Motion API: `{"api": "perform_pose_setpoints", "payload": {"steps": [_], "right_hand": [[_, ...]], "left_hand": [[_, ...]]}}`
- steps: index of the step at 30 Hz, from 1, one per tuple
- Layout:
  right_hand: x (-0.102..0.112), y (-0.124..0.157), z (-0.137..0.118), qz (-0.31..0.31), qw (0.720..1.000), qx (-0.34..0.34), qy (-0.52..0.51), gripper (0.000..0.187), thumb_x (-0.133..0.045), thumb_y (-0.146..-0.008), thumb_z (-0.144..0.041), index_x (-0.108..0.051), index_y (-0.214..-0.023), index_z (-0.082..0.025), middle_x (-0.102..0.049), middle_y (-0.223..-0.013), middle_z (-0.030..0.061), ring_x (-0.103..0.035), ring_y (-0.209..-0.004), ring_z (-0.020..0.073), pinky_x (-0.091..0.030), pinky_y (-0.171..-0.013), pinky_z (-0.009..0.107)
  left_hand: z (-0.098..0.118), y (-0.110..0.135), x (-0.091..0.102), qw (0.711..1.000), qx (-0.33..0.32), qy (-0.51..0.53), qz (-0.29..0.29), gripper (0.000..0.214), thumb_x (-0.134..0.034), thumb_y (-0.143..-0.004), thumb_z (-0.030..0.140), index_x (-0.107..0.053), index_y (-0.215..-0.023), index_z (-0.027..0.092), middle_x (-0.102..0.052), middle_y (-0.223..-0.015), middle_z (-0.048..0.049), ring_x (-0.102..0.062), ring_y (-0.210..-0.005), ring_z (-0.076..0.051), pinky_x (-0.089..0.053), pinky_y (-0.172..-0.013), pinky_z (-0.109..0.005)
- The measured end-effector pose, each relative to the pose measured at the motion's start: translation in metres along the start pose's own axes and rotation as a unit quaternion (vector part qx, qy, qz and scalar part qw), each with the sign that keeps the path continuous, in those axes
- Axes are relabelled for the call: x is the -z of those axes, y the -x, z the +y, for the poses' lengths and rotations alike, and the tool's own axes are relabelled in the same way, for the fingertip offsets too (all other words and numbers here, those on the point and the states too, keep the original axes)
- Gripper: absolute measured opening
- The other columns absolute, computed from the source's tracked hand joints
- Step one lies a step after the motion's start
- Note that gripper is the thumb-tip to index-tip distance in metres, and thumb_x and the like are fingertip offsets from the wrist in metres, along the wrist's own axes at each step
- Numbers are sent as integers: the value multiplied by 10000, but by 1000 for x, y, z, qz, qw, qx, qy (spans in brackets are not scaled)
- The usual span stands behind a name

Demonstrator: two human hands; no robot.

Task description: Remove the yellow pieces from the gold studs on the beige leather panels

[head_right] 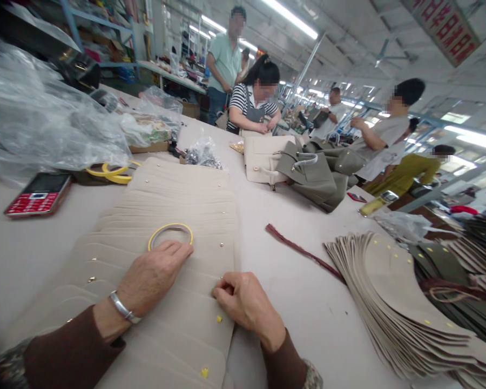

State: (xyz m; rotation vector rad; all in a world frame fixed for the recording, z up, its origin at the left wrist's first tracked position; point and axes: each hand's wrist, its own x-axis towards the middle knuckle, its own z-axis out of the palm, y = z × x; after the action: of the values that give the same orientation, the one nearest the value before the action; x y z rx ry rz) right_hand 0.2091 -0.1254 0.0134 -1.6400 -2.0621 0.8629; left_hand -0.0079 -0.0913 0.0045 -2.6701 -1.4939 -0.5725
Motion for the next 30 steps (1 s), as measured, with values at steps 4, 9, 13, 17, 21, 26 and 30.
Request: {"api": "perform_pose_setpoints", "payload": {"steps": [4,9,13,17,21,26,30], "right_hand": [[2,4,-5,142,986,26,-87,138,-592,-832,-209,-720,-871,-173,-699,-723,14,-596,-605,135,-461,-583,228],[-1,3,-18,174,963,175,-105,174,-571,-866,-153,-679,-1002,-175,-697,-876,55,-627,-759,151,-508,-719,264],[-6,1,-21,171,957,229,-52,183,-532,-888,-113,-651,-1005,-189,-699,-901,61,-638,-819,156,-510,-762,268],[-13,-2,-17,203,941,272,9,175,-487,-871,-84,-625,-877,-192,-681,-767,41,-630,-718,152,-500,-679,260],[-20,-2,-12,257,923,280,54,162,-494,-823,-65,-615,-812,-172,-637,-673,28,-581,-602,141,-468,-586,252],[-25,3,-21,262,948,179,-31,140,-530,-792,-119,-650,-733,-159,-631,-623,22,-569,-549,131,-459,-549,246],[-22,-1,-23,172,948,-52,-264,129,-590,-763,-245,-637,-682,-156,-601,-512,-15,-535,-427,107,-432,-432,209]], "left_hand": [[3,3,-6,983,-86,105,119,157,-439,-954,157,-548,-1063,185,-700,-895,-31,-659,-800,-165,-537,-718,-274],[14,8,-7,968,-119,180,126,296,-383,-997,234,-419,-1282,166,-715,-1074,-58,-699,-875,-123,-543,-728,-201],[20,10,-8,978,-90,161,93,277,-334,-1010,295,-415,-1242,168,-728,-929,-45,-696,-692,-138,-518,-570,-221],[22,12,-9,976,-113,169,78,219,-318,-1012,288,-445,-1159,187,-692,-789,1,-665,-640,-140,-479,-544,-226],[21,12,-8,975,-112,181,67,179,-336,-1001,264,-504,-978,206,-641,-713,24,-622,-593,-128,-436,-516,-221],[23,9,-4,973,-111,185,82,250,-329,-982,198,-550,-866,204,-600,-674,18,-581,-590,-116,-433,-546,-204],[32,10,-2,970,-114,181,114,257,-343,-966,161,-541,-805,191,-566,-648,9,-544,-574,-130,-407,-530,-226]]}}
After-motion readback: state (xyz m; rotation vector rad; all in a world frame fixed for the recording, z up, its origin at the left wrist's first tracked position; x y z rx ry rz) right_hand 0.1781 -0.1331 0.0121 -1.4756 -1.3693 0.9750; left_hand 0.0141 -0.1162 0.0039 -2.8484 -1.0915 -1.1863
